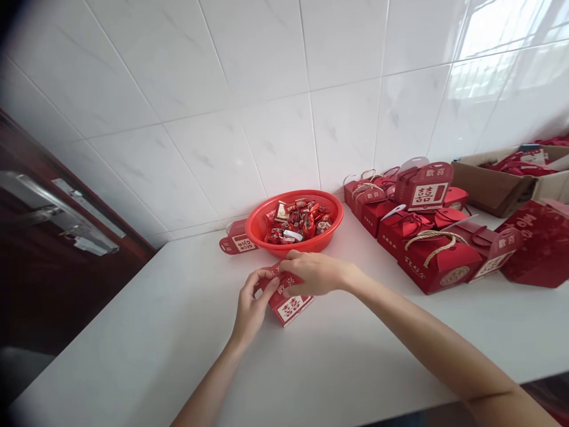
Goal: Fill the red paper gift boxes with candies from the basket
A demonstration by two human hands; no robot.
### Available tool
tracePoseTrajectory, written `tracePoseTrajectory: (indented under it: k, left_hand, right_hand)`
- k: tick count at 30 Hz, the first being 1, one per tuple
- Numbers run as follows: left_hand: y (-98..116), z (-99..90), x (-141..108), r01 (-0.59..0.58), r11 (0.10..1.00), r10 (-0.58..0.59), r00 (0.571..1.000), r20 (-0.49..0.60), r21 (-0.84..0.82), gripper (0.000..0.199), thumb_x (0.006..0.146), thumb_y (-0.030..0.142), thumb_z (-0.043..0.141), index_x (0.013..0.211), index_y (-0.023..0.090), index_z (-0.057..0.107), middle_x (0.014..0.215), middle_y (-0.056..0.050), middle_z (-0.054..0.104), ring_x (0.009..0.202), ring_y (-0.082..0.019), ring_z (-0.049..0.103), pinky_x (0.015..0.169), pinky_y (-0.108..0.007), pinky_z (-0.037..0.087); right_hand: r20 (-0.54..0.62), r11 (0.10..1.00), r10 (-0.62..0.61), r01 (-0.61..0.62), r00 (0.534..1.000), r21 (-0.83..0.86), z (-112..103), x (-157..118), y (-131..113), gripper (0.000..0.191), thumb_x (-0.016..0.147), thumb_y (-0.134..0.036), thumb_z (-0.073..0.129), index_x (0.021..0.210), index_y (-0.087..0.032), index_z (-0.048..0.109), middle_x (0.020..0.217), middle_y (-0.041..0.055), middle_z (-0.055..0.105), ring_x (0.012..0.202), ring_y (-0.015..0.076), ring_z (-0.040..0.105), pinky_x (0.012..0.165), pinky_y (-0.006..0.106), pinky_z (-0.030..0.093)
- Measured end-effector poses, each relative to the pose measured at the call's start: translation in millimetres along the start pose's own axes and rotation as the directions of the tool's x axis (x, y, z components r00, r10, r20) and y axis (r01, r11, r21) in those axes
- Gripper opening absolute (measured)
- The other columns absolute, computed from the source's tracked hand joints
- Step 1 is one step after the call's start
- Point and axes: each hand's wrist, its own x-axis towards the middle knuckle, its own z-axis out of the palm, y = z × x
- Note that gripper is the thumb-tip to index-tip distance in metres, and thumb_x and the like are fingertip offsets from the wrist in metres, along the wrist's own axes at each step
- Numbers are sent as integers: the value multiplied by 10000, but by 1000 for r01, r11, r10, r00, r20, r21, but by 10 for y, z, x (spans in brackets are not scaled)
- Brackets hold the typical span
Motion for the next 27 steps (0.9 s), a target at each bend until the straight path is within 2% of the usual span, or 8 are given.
tracePoseTrajectory:
  k: [6, 10, 12, 14, 19, 22, 25, 27]
  left_hand:
    - [-9, -8, 17, -1, 999, 1, 1000, 1, 39, 288, 881, 506, 608, 908, 219, 596, 988, -55, 669, 975, -223, 644, 819, -331, 534]
    - [-8, 4, 15, -12, 999, 13, 1000, -13, 40, 292, 877, 507, 606, 907, 217, 603, 983, -58, 665, 967, -226, 639, 837, -347, 532]
    - [-3, 10, 12, -18, 999, 19, 1000, -24, 46, 299, 877, 512, 608, 912, 215, 606, 983, -59, 664, 954, -223, 636, 854, -356, 528]
    - [3, 13, 10, -20, 999, 21, 1000, -23, 44, 318, 880, 529, 603, 917, 213, 609, 980, -59, 665, 941, -219, 635, 854, -353, 530]
    - [-15, 22, 16, -10, 1000, 10, 1000, -5, 4, 365, 901, 574, 553, 918, 214, 613, 958, -55, 664, 909, -211, 634, 833, -333, 532]
    - [-53, 54, 1, -54, 998, 54, 998, 9, -38, 339, 918, 530, 543, 1020, 219, 630, 1104, -76, 655, 1068, -236, 616, 934, -366, 511]
    - [-65, 99, -53, -182, 983, 183, 982, -43, 31, 352, 921, 448, 561, 1204, 241, 590, 1270, -87, 591, 1192, -252, 563, 1004, -404, 478]
    - [-46, 129, -121, -322, 940, 332, 939, -85, 114, 324, 916, 375, 572, 1212, 243, 575, 1264, -88, 573, 1183, -250, 558, 994, -404, 480]
  right_hand:
    - [-181, 998, 69, -66, 981, 24, 402, -110, -20, 658, 835, -532, 709, 1379, -213, 520, 1351, 162, 521, 1144, 297, 604, 949, 432, 510]
    - [-310, 989, 135, -146, 941, -14, 623, -149, -122, 785, 818, -558, 719, 1447, -181, 440, 1495, 245, 405, 1363, 386, 448, 1046, 546, 444]
    - [-323, 983, 165, -182, 932, -22, 701, -152, -192, 850, 814, -539, 731, 1487, -155, 383, 1551, 279, 326, 1424, 407, 370, 1072, 574, 413]
    - [-314, 975, 206, -222, 927, -16, 754, -143, -256, 897, 808, -534, 737, 1515, -151, 339, 1580, 286, 278, 1434, 421, 350, 1073, 588, 408]
    - [-345, 962, 262, -272, 901, 19, 789, -106, -272, 798, 808, -417, 742, 1484, -165, 400, 1565, 242, 325, 1386, 400, 422, 1062, 529, 442]
    - [-403, 972, 227, -232, 887, 38, 750, -118, -171, 757, 758, -370, 747, 1434, -175, 468, 1512, 212, 395, 1311, 380, 493, 1012, 495, 487]
    - [-465, 970, 233, -236, 854, 53, 668, -194, -60, 699, 744, -376, 737, 1388, -217, 516, 1468, 178, 448, 1277, 367, 516, 959, 488, 512]
    - [-484, 961, 264, -268, 834, 63, 604, -293, -6, 672, 737, -371, 741, 1361, -232, 536, 1459, 165, 459, 1275, 360, 519, 960, 489, 507]
